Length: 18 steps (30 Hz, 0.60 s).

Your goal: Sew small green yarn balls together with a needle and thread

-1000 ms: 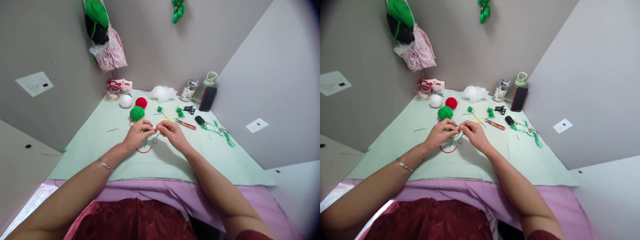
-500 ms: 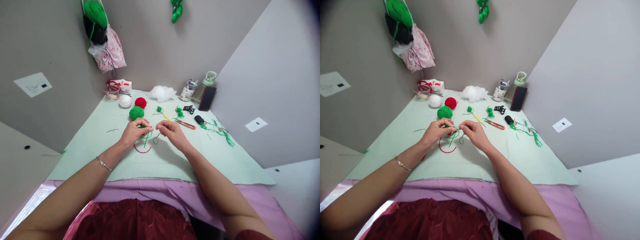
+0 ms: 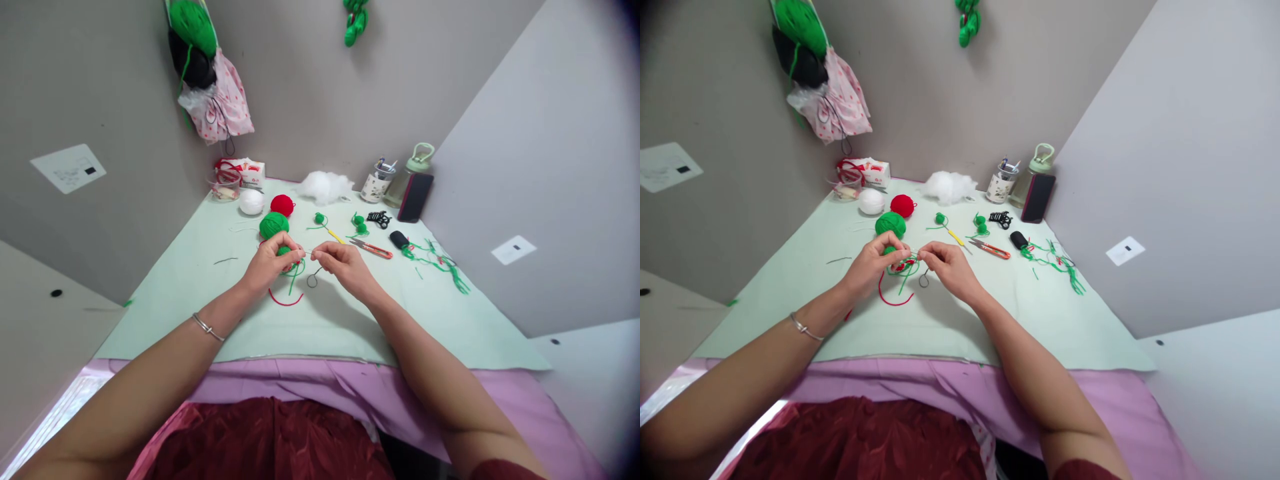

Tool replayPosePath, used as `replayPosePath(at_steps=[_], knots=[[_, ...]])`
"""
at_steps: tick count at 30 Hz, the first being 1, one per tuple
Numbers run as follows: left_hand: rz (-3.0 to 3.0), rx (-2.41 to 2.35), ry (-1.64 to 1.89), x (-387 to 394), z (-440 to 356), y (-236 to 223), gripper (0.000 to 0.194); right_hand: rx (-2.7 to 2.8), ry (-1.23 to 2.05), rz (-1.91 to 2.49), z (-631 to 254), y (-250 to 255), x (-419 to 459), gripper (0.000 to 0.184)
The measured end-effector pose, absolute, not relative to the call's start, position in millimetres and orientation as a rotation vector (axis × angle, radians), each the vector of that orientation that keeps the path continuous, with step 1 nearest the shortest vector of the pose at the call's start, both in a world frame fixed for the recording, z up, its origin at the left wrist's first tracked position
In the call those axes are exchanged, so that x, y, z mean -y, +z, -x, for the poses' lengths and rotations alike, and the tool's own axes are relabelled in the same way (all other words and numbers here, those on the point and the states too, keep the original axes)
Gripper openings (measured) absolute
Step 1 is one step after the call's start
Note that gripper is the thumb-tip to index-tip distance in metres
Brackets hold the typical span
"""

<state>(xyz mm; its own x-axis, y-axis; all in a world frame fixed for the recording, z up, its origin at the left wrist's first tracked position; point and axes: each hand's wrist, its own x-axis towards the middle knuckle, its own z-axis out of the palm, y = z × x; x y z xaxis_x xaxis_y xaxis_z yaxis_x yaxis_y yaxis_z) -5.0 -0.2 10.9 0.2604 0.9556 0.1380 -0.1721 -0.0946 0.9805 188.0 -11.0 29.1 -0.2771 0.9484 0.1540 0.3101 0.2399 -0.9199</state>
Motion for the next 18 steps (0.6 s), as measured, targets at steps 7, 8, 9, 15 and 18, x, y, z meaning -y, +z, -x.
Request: replayPosePath(at_steps=[7, 8, 9, 15, 18], knots=[[-1.177, -0.845, 1.290, -5.2, 9.4, 11.1, 0.021, 1.779, 1.050, 1.169, -188.1, 35.6, 11.9, 0.027], [-1.161, -0.849, 1.313, -6.6, 10.8, 11.3, 0.021, 1.772, 1.045, 1.177, -189.0, 36.7, 11.6, 0.027], [-1.144, -0.848, 1.335, -7.9, 12.3, 11.7, 0.021, 1.760, 1.041, 1.182, -190.0, 37.7, 11.3, 0.027], [-1.211, -0.911, 1.281, -12.0, 18.0, 14.2, 0.019, 1.680, 1.047, 1.157, -196.0, 39.1, 9.5, 0.026], [-1.382, -1.026, 1.137, -12.7, 17.0, 12.6, 0.023, 1.578, 1.034, 1.112, -202.2, 37.8, 5.6, 0.025]])
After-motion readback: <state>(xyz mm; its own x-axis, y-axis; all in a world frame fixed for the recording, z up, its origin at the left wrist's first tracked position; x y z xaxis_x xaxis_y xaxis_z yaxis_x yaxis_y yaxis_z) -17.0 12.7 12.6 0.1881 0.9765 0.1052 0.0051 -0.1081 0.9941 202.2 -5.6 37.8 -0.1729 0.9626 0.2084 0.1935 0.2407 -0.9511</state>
